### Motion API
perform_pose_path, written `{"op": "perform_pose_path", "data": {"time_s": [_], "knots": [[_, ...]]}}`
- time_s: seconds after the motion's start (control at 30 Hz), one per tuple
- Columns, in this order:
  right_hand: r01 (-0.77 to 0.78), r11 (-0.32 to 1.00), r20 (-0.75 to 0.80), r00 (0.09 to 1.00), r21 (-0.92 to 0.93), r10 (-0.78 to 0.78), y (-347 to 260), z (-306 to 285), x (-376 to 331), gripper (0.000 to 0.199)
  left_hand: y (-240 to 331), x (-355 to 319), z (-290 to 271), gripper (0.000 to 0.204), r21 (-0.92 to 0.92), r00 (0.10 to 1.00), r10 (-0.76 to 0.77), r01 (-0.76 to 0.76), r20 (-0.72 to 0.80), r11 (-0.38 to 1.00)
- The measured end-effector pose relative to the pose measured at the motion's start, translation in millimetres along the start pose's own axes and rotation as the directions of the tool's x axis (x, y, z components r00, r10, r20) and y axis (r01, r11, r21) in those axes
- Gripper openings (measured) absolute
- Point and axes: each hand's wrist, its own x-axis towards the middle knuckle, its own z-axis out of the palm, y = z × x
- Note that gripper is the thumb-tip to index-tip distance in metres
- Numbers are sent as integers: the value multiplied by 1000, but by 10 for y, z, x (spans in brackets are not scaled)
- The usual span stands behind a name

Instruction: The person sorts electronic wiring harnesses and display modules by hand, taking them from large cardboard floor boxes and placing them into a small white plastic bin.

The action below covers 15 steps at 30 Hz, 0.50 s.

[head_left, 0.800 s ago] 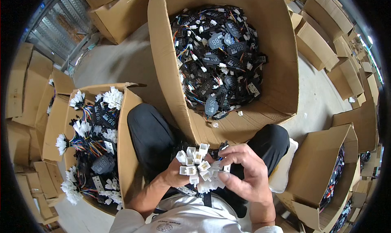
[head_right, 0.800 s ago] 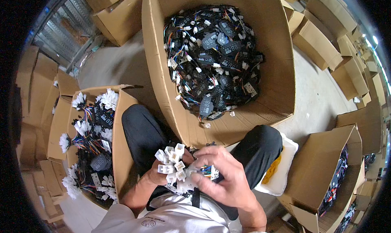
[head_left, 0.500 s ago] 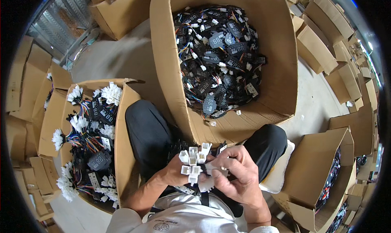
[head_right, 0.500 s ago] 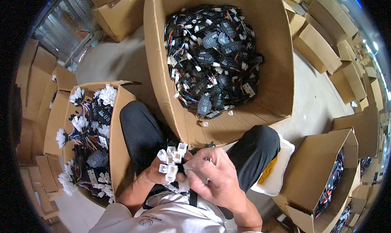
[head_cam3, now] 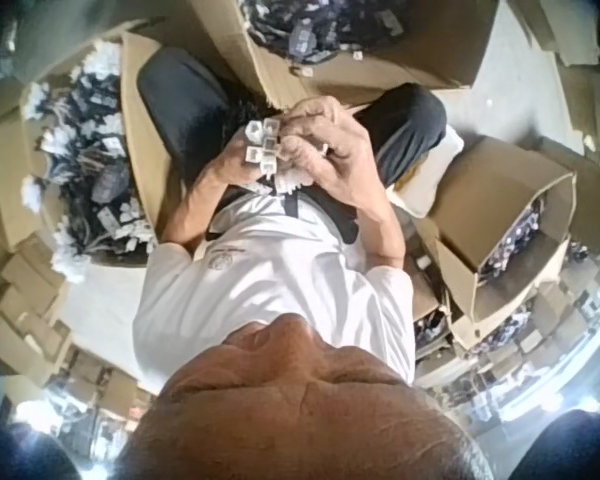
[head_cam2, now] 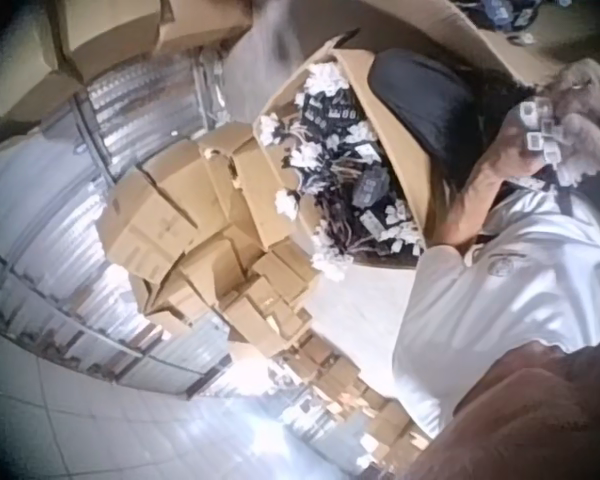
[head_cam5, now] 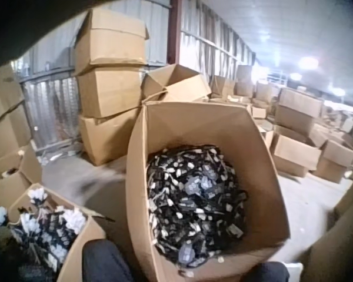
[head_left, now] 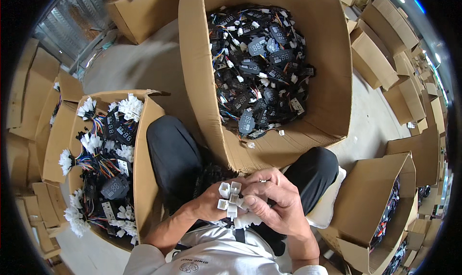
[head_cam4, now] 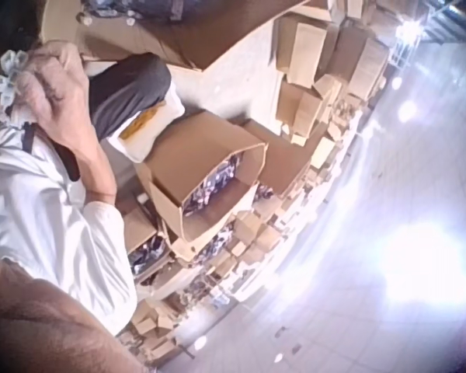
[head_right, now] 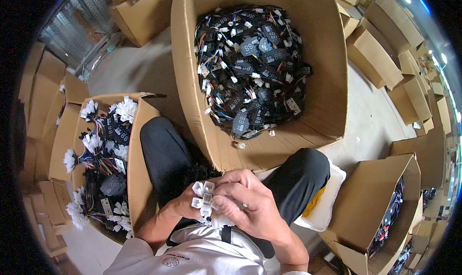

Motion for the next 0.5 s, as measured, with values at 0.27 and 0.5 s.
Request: {"op": "perform_pose_path", "data": {"time_s": [0.27,0.5], "knots": [[-48,998,-24,999,39,49,-3,-60,-10,15,17,28,-9,36,155,995,94,-86,-41,984],[106,950,144,987,-294,-66,-56,-63,77,16,-29,56,-58,38,21,996,86,-87,39,996]]}}
